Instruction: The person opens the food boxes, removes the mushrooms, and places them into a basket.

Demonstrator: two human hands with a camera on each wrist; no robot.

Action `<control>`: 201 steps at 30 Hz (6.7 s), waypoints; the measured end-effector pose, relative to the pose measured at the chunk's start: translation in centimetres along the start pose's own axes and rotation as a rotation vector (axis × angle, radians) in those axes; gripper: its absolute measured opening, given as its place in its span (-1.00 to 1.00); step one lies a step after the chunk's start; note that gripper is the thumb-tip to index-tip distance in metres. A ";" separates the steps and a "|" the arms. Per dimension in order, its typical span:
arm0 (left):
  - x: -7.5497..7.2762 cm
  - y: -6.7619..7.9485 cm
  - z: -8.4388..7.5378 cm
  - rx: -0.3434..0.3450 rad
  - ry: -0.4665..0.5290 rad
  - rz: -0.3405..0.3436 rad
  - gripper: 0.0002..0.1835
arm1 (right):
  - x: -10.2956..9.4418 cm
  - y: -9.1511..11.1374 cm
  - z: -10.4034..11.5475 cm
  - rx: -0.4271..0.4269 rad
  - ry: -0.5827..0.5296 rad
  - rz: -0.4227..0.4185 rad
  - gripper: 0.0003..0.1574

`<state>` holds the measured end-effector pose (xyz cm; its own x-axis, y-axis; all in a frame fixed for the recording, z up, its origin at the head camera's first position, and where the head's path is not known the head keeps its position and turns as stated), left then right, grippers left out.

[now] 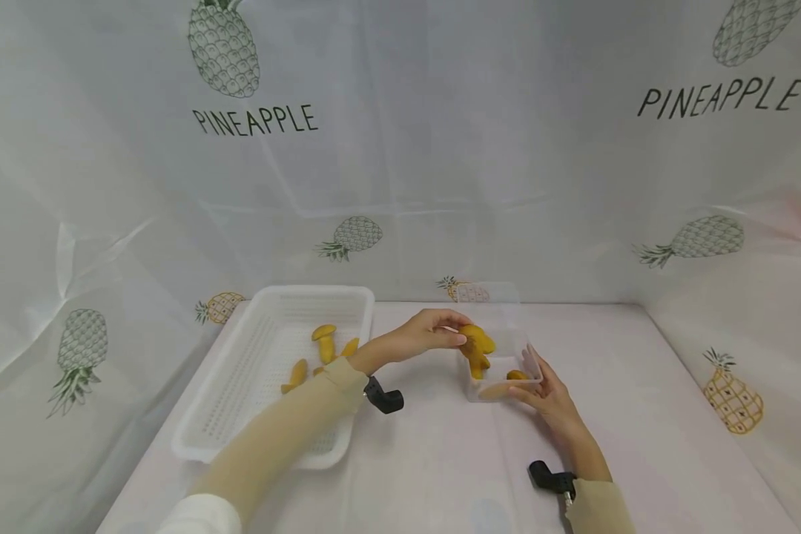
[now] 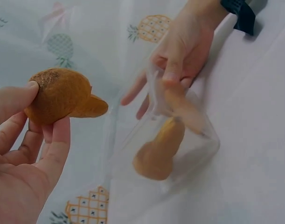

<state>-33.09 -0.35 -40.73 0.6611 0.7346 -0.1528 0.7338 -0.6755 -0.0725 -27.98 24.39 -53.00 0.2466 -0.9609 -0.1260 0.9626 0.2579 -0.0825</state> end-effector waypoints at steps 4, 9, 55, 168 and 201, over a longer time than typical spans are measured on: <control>-1.6 1.3 -0.4 0.021 0.014 -0.020 -0.63 | 0.0 0.2 0.0 0.021 0.006 -0.005 0.11; -3.7 3.2 -0.8 0.040 0.002 -0.043 -0.61 | 0.0 0.3 0.1 0.023 0.012 -0.008 0.11; -19.6 21.2 3.6 -0.125 -0.175 -0.520 -0.49 | 0.0 0.2 -0.5 -0.013 -0.025 0.006 0.07; 9.1 -7.1 5.3 -0.175 -0.406 0.124 -0.68 | -0.2 0.4 -0.8 -0.019 0.012 -0.016 0.10; 9.3 -7.3 5.1 -0.146 -0.443 0.146 -0.78 | -0.1 0.1 -0.4 -0.040 -0.006 -0.008 0.08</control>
<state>-33.05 11.10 -46.71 0.6519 0.5138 -0.5577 0.6738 -0.7299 0.1151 -27.95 24.57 -53.34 0.2399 -0.9634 -0.1194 0.9593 0.2541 -0.1232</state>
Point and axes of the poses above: each hand's wrist, its own y-axis away from the middle knuckle, its own x-axis out of the palm, z = x × y, the point moved 5 cm from there along -y, towards the middle knuckle, and after that the axes turned 2 degrees about x, right-handed, at the moved point
